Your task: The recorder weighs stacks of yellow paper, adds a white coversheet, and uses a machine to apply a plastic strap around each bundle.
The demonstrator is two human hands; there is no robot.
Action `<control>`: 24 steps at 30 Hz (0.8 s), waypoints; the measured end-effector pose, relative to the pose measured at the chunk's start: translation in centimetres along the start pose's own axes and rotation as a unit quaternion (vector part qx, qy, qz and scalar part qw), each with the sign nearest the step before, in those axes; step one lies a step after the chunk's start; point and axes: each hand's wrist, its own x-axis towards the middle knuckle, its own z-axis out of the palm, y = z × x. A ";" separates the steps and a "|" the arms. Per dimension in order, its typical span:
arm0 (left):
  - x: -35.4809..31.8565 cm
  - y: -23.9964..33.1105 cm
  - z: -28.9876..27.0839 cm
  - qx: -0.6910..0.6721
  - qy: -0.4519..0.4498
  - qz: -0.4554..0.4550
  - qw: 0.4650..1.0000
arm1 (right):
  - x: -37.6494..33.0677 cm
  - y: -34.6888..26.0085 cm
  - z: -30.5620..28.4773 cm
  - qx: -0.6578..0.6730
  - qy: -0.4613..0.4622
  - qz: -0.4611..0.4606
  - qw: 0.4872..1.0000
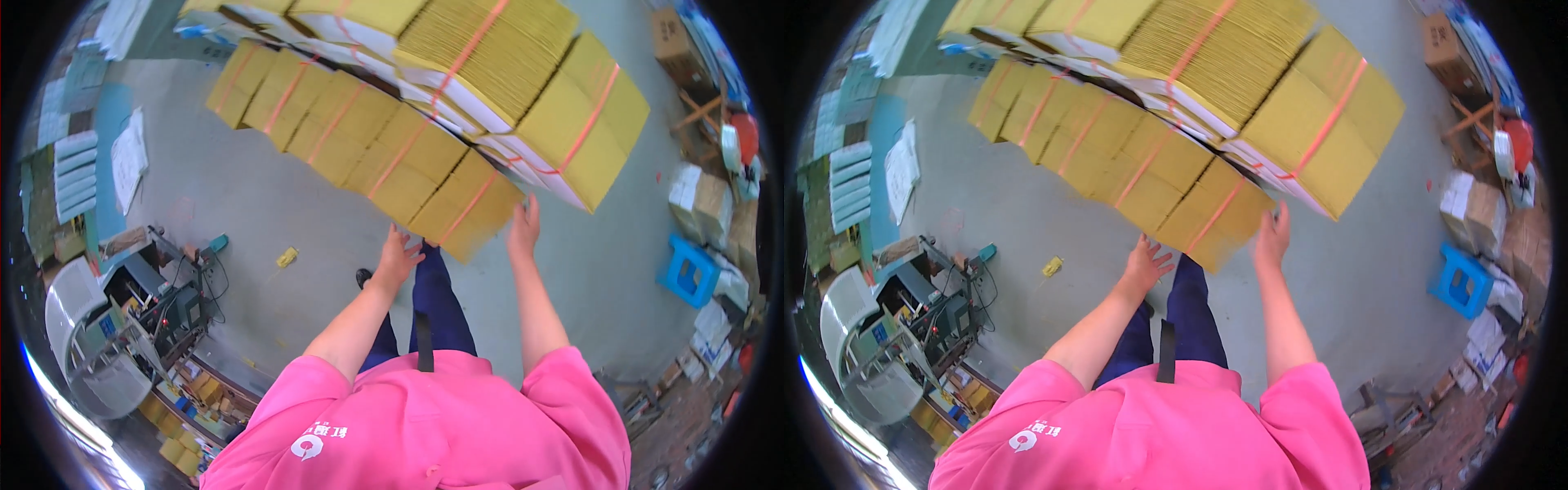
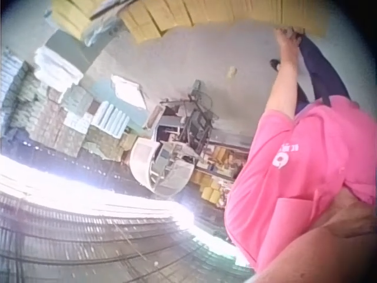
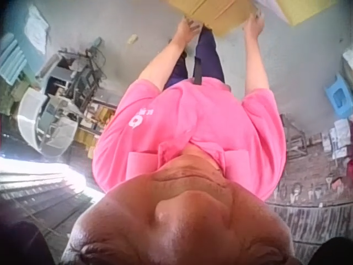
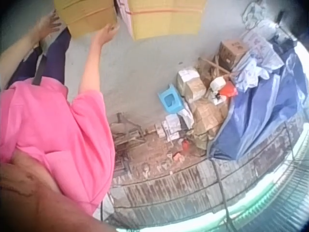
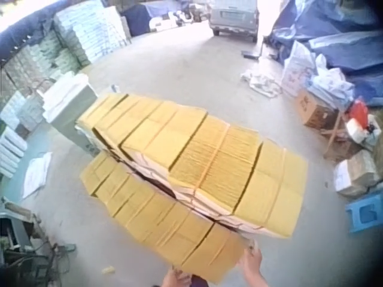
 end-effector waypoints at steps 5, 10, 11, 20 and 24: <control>-4.9 1.0 -7.5 0.222 -0.021 0.091 0.971 | -7.3 4.2 -1.1 0.074 -0.147 0.223 0.961; -9.9 -0.9 -21.3 0.197 0.047 0.097 0.974 | -17.7 7.0 -1.3 -0.088 -0.317 0.297 0.896; -10.7 -1.7 -25.0 0.176 0.058 0.096 0.978 | -20.0 6.3 -0.5 -0.121 -0.321 0.325 0.881; -23.0 -21.3 -59.6 -0.166 0.208 0.129 0.955 | -33.7 15.6 14.9 -0.529 -0.545 -0.438 0.480; -26.4 -24.2 -65.9 -0.298 0.210 0.201 0.909 | -32.6 24.4 29.4 -0.508 -0.591 -0.591 0.209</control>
